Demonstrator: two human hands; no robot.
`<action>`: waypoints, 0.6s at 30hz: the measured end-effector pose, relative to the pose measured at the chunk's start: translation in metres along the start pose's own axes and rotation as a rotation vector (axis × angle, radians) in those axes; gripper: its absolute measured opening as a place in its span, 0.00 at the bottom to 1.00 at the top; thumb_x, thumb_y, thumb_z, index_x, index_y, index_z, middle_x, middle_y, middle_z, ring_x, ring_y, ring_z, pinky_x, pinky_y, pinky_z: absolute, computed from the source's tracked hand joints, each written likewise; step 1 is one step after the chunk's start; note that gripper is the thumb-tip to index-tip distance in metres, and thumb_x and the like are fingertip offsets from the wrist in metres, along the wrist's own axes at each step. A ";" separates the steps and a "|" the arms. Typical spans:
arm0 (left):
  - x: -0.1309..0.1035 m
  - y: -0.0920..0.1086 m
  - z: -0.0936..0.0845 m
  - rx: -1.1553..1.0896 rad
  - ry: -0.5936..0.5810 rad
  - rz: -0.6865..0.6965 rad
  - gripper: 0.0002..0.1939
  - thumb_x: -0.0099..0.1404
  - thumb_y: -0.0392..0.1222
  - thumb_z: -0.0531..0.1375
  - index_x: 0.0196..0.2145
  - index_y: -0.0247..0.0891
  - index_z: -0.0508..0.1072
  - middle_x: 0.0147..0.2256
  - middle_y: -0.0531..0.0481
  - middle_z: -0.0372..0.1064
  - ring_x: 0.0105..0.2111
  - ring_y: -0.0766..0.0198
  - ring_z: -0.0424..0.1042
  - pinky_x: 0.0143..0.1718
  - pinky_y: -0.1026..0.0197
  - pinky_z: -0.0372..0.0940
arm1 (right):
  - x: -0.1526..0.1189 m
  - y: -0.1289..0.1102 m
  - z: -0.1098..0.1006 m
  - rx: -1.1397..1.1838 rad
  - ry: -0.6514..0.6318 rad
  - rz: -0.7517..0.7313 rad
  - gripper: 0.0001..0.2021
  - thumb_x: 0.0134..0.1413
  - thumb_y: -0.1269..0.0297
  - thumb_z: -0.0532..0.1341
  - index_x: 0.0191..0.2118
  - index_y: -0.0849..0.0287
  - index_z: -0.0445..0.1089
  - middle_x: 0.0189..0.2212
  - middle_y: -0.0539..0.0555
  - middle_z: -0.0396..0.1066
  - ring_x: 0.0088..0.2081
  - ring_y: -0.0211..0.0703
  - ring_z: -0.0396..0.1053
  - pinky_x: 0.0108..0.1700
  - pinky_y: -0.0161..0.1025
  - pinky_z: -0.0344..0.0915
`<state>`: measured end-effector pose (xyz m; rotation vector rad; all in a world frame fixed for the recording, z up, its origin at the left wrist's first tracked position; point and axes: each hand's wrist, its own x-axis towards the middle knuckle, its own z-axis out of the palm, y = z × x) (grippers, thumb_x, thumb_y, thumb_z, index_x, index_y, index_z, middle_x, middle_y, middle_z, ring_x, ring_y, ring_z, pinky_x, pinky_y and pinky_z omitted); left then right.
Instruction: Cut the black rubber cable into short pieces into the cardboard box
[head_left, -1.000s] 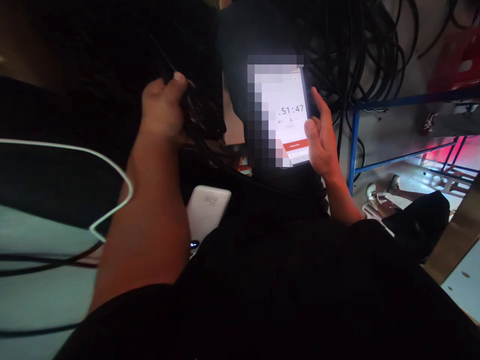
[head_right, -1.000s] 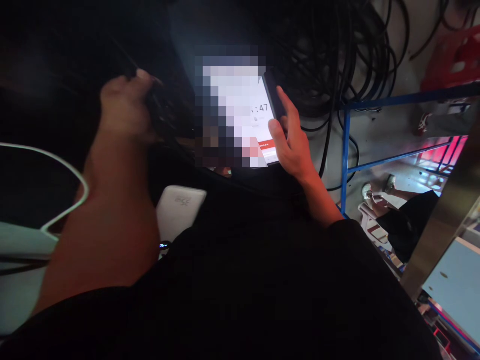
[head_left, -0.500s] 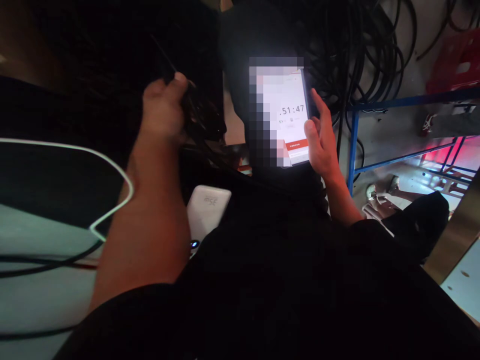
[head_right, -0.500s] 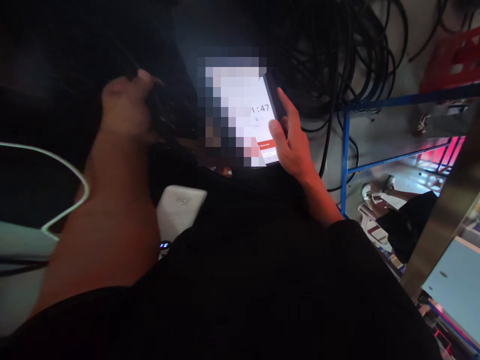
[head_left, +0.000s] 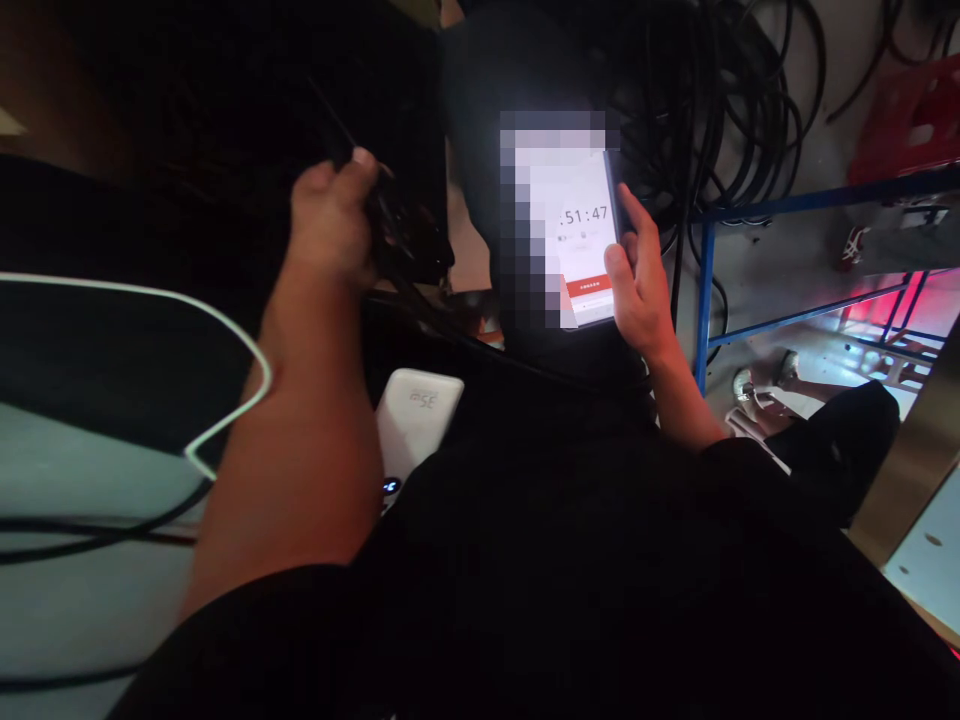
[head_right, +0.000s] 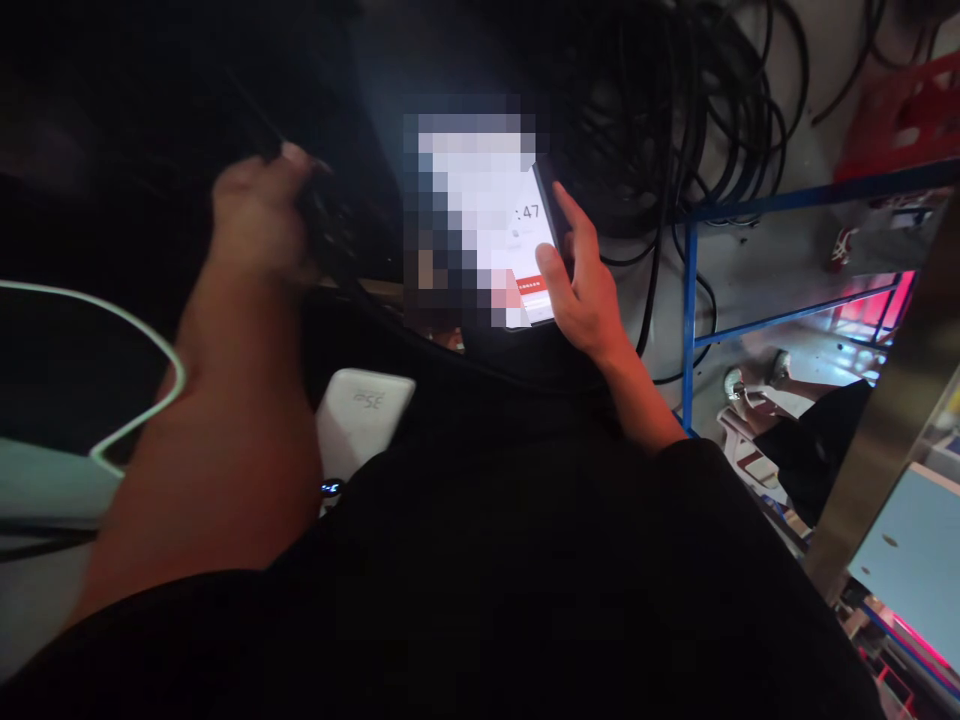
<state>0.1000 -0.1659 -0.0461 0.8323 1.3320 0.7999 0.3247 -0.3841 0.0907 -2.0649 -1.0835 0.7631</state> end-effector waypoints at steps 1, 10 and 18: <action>-0.003 0.006 0.003 0.008 0.024 -0.048 0.23 0.93 0.40 0.54 0.34 0.41 0.72 0.30 0.53 0.63 0.39 0.56 0.80 0.65 0.41 0.81 | -0.002 0.001 0.002 -0.002 0.009 -0.017 0.38 0.89 0.38 0.50 0.90 0.52 0.54 0.72 0.63 0.78 0.68 0.58 0.82 0.75 0.61 0.81; 0.003 0.002 0.009 0.013 0.022 -0.120 0.25 0.81 0.63 0.73 0.36 0.44 0.71 0.26 0.59 0.61 0.38 0.58 0.78 0.55 0.49 0.78 | -0.015 -0.001 0.012 -0.044 0.046 -0.027 0.47 0.82 0.33 0.63 0.90 0.52 0.51 0.83 0.72 0.65 0.85 0.70 0.65 0.86 0.77 0.63; 0.009 -0.006 0.009 0.043 -0.009 -0.140 0.19 0.87 0.54 0.66 0.40 0.42 0.71 0.22 0.65 0.59 0.30 0.67 0.63 0.41 0.55 0.62 | -0.022 -0.002 0.015 -0.237 0.052 -0.035 0.58 0.73 0.34 0.73 0.92 0.58 0.49 0.78 0.77 0.67 0.81 0.78 0.67 0.83 0.83 0.64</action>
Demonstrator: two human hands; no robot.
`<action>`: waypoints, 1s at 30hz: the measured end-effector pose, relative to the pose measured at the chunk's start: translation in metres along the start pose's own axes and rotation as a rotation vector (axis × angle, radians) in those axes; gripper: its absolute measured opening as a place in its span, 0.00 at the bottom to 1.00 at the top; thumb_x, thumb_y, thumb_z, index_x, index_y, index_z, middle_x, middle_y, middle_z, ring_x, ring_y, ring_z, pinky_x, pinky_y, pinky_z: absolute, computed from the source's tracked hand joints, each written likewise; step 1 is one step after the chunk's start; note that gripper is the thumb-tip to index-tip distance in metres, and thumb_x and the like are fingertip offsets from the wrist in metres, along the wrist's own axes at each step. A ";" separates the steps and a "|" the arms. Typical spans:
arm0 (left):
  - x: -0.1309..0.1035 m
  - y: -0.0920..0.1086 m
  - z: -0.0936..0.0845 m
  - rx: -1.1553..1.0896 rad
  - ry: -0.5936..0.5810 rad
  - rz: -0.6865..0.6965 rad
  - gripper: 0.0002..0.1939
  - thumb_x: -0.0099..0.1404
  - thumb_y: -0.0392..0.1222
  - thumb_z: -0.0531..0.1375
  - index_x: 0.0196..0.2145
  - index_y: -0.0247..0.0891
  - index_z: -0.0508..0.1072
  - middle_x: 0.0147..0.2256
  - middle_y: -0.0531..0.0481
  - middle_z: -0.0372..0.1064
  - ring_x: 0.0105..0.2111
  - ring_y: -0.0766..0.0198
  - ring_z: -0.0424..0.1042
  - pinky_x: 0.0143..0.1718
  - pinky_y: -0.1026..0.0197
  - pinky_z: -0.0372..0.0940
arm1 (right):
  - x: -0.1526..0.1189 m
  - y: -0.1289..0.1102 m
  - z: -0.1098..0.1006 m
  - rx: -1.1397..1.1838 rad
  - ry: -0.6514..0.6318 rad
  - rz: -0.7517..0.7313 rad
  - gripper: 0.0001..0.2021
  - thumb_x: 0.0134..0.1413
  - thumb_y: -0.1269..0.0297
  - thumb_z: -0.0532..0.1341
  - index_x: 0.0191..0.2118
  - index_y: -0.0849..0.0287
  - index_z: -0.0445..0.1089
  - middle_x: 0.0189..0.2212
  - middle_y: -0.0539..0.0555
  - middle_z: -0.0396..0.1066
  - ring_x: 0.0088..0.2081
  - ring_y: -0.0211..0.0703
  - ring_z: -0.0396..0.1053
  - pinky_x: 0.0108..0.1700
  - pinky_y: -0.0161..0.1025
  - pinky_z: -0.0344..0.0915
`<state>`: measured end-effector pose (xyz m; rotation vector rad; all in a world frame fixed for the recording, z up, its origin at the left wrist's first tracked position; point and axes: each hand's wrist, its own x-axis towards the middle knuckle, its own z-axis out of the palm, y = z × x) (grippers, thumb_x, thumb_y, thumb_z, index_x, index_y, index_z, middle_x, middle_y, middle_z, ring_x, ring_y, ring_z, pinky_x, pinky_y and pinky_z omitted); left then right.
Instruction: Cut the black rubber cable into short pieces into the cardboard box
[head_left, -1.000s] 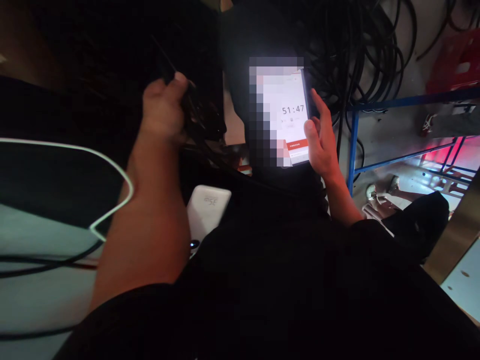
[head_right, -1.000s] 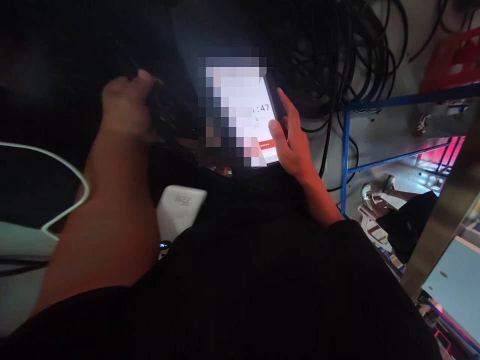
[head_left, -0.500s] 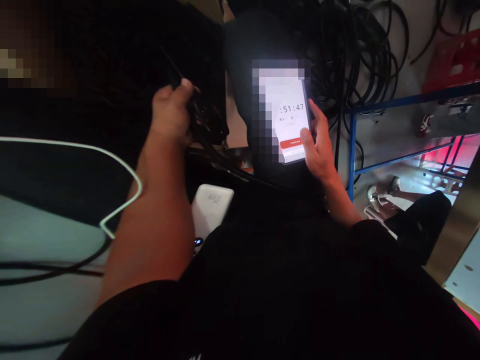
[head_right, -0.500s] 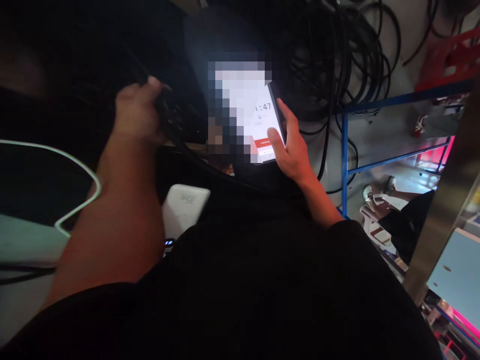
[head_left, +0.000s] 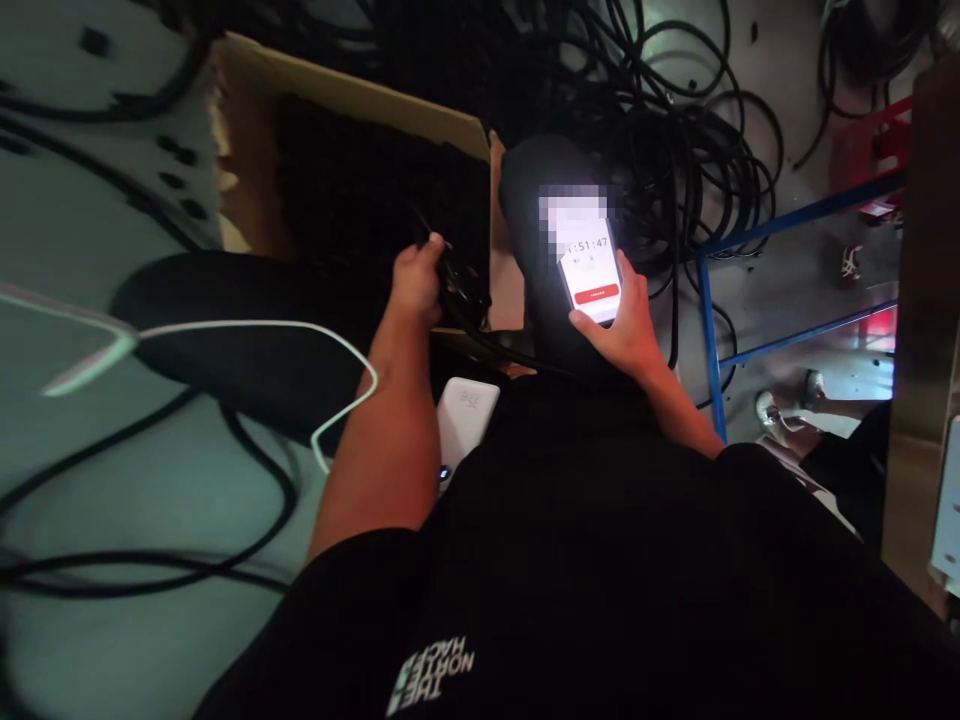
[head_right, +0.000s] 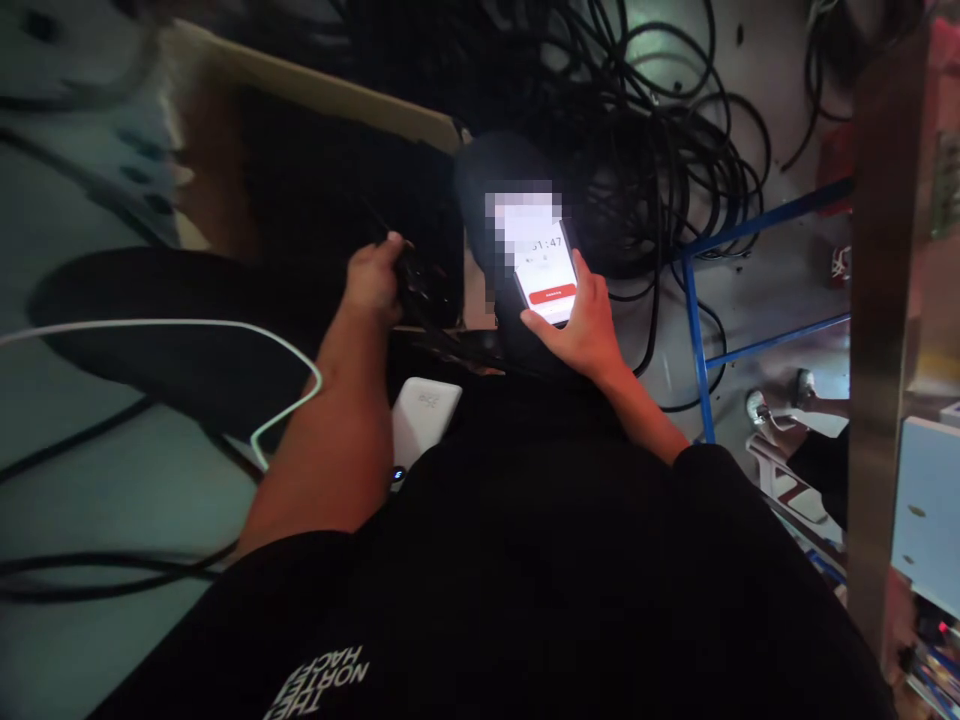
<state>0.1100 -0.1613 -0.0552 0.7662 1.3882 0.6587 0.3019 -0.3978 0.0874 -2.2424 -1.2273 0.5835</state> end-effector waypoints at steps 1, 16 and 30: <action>0.001 0.000 0.000 0.020 -0.003 -0.010 0.18 0.88 0.52 0.64 0.40 0.41 0.70 0.21 0.66 0.58 0.29 0.67 0.60 0.40 0.55 0.59 | -0.001 -0.005 -0.001 -0.005 0.005 0.009 0.58 0.73 0.34 0.74 0.92 0.58 0.49 0.77 0.78 0.67 0.80 0.79 0.67 0.82 0.84 0.65; -0.023 0.000 -0.013 0.162 -0.003 -0.031 0.21 0.91 0.53 0.59 0.39 0.40 0.69 0.20 0.67 0.57 0.26 0.69 0.55 0.37 0.54 0.53 | 0.008 -0.023 0.013 -0.010 0.035 0.049 0.56 0.72 0.48 0.73 0.92 0.61 0.45 0.76 0.78 0.66 0.77 0.79 0.71 0.77 0.81 0.73; -0.007 -0.011 -0.016 -0.004 -0.017 -0.088 0.21 0.83 0.56 0.71 0.37 0.40 0.73 0.20 0.61 0.65 0.18 0.68 0.58 0.22 0.61 0.54 | 0.008 0.009 0.031 -0.071 0.058 -0.036 0.58 0.74 0.41 0.73 0.93 0.56 0.42 0.76 0.75 0.65 0.77 0.78 0.70 0.75 0.80 0.76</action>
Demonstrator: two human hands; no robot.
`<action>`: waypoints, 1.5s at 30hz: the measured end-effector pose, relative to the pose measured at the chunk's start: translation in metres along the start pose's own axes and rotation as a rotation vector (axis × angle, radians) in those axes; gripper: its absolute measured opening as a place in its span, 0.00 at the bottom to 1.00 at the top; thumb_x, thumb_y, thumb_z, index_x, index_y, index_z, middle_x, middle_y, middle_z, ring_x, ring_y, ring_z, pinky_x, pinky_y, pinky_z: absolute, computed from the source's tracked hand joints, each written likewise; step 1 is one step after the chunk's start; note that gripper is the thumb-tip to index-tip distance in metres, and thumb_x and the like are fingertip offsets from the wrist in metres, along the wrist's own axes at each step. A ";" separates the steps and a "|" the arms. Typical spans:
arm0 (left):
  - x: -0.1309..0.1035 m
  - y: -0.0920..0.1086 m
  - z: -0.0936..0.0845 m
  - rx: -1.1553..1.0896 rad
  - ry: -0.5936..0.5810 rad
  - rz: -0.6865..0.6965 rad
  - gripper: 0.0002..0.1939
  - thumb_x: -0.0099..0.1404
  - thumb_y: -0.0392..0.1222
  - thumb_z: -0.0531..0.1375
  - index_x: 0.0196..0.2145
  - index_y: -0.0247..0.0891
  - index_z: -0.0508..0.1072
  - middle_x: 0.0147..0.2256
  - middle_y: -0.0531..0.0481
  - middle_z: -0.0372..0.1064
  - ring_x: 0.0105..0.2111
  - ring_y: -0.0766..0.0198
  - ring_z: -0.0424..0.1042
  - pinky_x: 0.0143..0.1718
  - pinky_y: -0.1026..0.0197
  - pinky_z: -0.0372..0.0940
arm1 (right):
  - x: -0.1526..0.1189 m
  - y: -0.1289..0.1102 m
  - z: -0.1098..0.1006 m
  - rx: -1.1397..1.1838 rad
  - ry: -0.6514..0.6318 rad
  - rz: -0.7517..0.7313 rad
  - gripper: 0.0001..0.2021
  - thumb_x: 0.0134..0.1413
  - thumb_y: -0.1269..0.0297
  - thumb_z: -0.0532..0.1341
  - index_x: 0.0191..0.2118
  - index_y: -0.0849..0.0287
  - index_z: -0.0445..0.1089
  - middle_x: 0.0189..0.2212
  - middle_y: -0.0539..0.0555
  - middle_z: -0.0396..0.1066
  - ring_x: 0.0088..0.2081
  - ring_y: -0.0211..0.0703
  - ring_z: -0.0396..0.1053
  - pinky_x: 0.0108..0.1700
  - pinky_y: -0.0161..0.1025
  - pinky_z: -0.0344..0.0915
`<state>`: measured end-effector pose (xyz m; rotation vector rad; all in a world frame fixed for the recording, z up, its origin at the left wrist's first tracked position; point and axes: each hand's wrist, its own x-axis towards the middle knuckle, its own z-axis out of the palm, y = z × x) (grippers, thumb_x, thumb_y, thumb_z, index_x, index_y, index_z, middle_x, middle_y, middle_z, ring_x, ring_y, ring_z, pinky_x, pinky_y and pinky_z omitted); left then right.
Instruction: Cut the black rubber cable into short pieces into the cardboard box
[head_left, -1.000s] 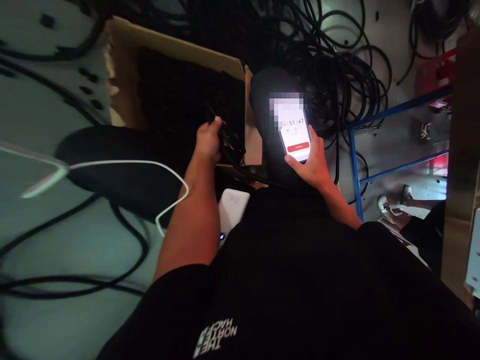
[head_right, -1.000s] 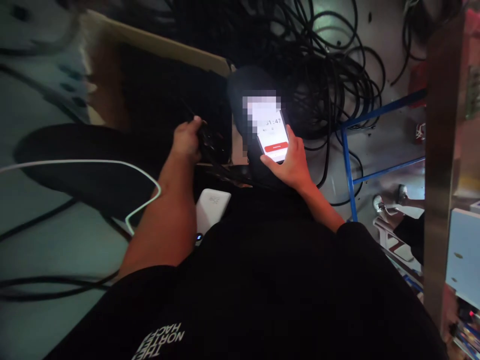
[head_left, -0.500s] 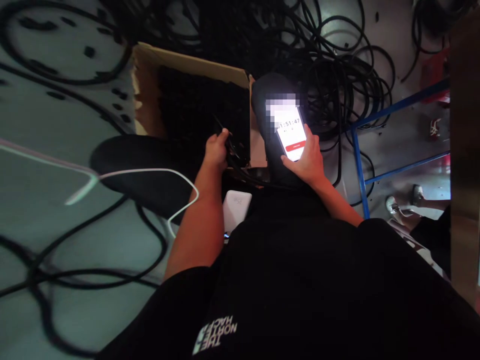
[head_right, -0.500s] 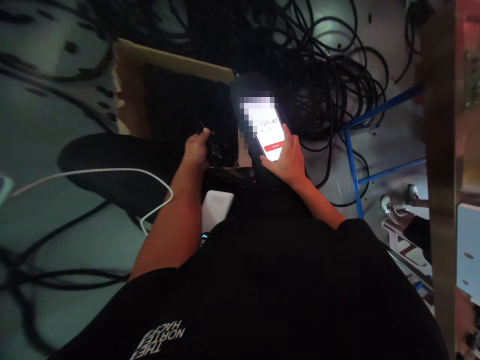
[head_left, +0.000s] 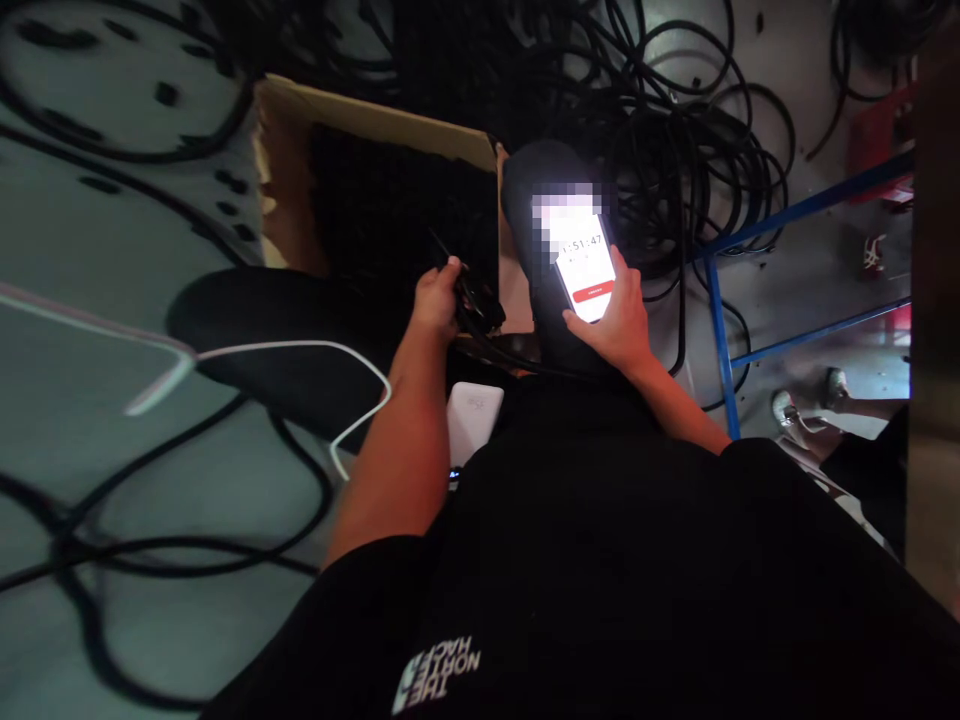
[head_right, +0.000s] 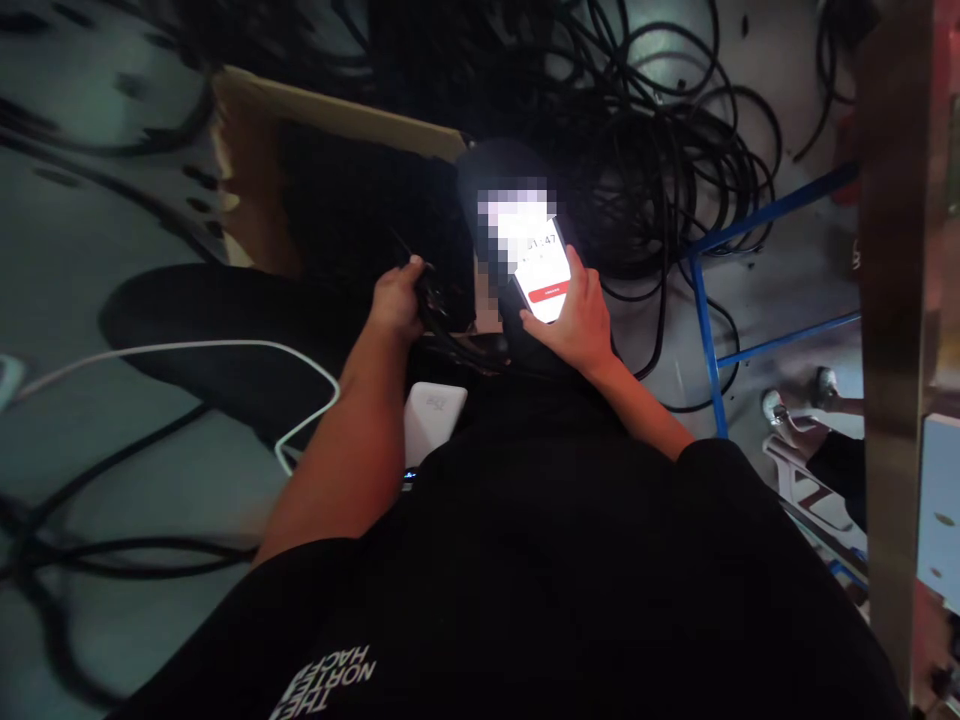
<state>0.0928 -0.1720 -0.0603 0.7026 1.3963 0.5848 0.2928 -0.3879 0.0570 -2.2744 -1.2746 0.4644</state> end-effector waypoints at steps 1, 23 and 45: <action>0.001 0.000 0.002 -0.009 0.002 -0.002 0.20 0.84 0.52 0.70 0.37 0.40 0.74 0.19 0.61 0.64 0.17 0.68 0.58 0.21 0.62 0.53 | 0.000 0.001 0.001 -0.015 -0.003 -0.011 0.58 0.74 0.40 0.73 0.93 0.56 0.42 0.77 0.75 0.65 0.77 0.78 0.70 0.75 0.80 0.76; 0.016 -0.011 0.005 0.033 -0.088 0.126 0.35 0.77 0.78 0.71 0.39 0.43 0.70 0.24 0.59 0.64 0.21 0.65 0.65 0.23 0.61 0.59 | -0.001 0.004 -0.002 -0.069 0.056 -0.040 0.57 0.75 0.43 0.72 0.93 0.55 0.40 0.78 0.75 0.64 0.78 0.77 0.69 0.77 0.81 0.74; 0.024 -0.018 0.002 -0.004 -0.084 0.123 0.30 0.75 0.70 0.76 0.40 0.42 0.72 0.27 0.57 0.67 0.25 0.63 0.68 0.32 0.58 0.70 | 0.002 -0.007 -0.010 -0.083 0.040 0.001 0.58 0.74 0.37 0.71 0.92 0.57 0.42 0.78 0.76 0.64 0.79 0.77 0.69 0.78 0.80 0.73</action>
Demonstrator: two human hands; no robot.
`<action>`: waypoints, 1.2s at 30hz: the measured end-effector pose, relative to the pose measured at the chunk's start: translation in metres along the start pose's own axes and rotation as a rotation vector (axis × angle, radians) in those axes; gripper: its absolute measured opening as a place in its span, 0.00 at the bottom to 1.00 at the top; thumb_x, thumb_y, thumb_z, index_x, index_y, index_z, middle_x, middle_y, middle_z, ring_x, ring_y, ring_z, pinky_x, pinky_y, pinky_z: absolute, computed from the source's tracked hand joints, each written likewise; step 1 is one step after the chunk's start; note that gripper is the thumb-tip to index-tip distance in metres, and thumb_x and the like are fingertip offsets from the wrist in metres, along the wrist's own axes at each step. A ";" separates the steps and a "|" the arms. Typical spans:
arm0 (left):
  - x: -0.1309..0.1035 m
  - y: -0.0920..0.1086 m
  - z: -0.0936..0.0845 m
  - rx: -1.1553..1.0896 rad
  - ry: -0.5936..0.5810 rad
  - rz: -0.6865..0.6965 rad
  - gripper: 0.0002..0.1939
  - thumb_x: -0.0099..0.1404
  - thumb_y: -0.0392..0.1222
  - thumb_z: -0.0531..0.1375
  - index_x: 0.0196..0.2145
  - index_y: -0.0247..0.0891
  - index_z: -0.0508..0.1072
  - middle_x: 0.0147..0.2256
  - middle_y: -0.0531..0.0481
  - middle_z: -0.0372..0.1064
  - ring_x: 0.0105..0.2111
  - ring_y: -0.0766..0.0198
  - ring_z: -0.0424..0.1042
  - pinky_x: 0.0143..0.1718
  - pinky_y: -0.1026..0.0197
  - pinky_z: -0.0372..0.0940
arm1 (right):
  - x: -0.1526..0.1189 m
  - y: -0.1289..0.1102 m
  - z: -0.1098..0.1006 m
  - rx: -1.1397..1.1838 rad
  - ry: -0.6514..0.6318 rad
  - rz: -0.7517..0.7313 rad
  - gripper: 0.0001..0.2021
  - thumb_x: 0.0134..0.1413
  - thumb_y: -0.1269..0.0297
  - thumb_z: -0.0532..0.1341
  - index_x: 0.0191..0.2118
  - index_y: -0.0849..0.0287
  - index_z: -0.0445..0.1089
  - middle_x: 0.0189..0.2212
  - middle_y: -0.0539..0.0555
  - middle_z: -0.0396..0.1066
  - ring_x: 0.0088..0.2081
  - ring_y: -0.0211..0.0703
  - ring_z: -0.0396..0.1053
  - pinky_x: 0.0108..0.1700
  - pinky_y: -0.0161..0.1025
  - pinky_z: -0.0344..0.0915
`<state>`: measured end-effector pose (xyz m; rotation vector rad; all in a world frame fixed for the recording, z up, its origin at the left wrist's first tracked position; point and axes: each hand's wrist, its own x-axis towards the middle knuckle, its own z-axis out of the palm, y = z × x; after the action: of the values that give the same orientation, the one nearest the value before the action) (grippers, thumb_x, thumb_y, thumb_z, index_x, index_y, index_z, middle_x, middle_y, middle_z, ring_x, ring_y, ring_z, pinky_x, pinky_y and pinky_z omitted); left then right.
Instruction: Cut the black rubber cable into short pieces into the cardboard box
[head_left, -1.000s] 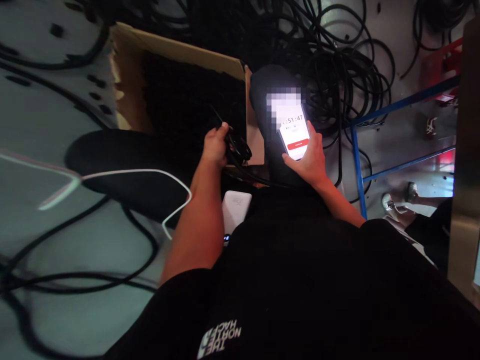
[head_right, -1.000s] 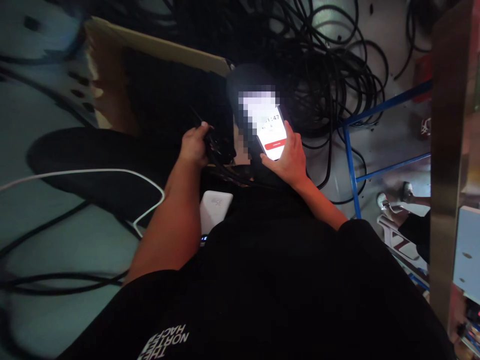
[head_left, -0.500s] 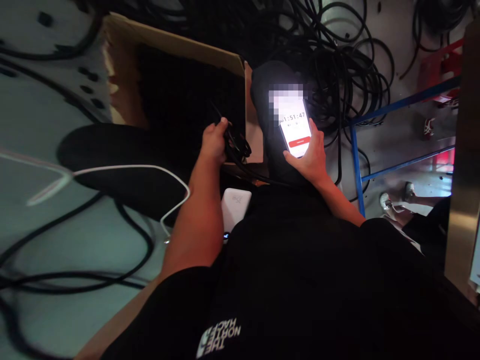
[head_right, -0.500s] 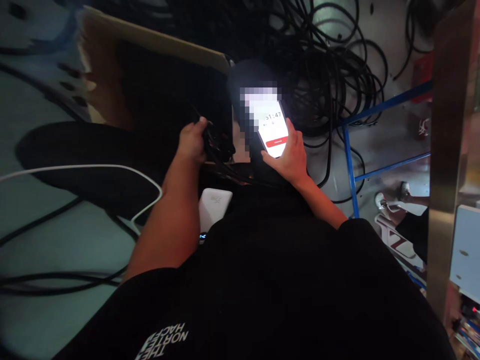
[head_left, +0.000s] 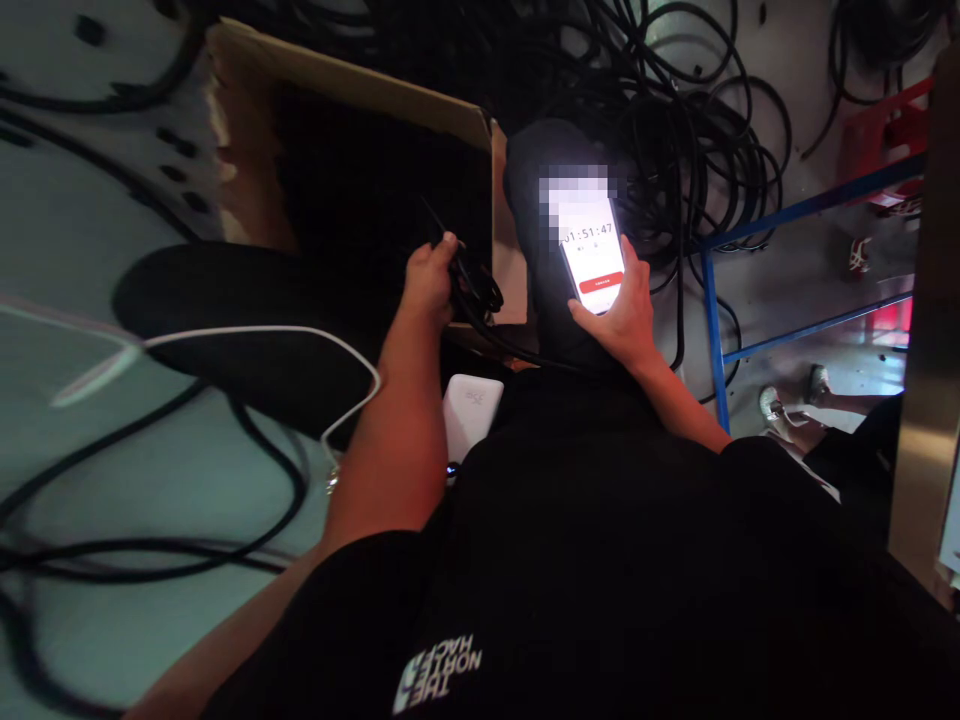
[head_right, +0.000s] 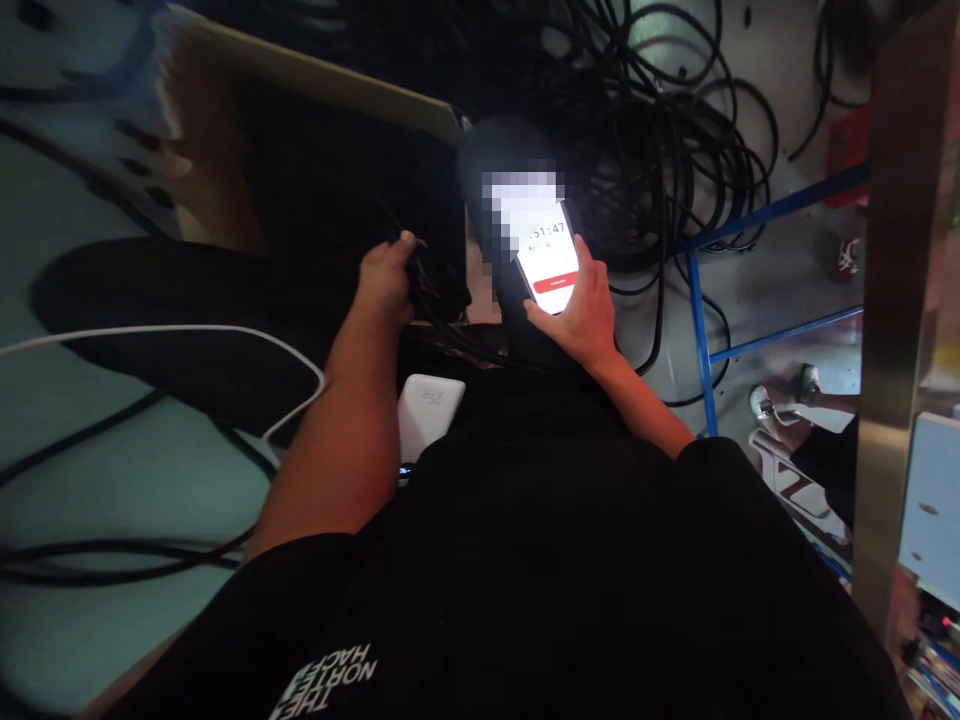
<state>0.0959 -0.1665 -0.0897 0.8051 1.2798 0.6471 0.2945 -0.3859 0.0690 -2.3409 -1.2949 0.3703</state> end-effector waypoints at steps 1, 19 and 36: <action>0.000 0.001 0.000 -0.005 -0.008 -0.005 0.30 0.75 0.70 0.76 0.39 0.43 0.72 0.27 0.57 0.68 0.26 0.63 0.69 0.32 0.58 0.71 | 0.000 -0.002 -0.001 -0.016 -0.012 0.003 0.59 0.74 0.37 0.72 0.92 0.57 0.42 0.78 0.76 0.64 0.80 0.78 0.68 0.78 0.81 0.72; 0.000 0.004 0.006 -0.045 -0.002 -0.017 0.30 0.77 0.69 0.76 0.39 0.42 0.72 0.25 0.59 0.69 0.22 0.64 0.71 0.33 0.58 0.74 | 0.002 0.000 -0.002 0.042 0.012 -0.042 0.58 0.74 0.37 0.72 0.92 0.58 0.44 0.78 0.77 0.64 0.80 0.78 0.67 0.79 0.83 0.70; -0.003 0.006 0.004 -0.007 -0.032 0.005 0.39 0.68 0.82 0.76 0.41 0.43 0.73 0.27 0.57 0.69 0.26 0.59 0.75 0.42 0.49 0.81 | 0.000 0.008 0.004 0.006 0.028 -0.032 0.58 0.73 0.40 0.74 0.91 0.57 0.44 0.80 0.76 0.63 0.81 0.77 0.66 0.80 0.82 0.70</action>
<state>0.0991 -0.1662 -0.0825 0.8099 1.2463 0.6402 0.2985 -0.3884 0.0619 -2.3094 -1.3146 0.3299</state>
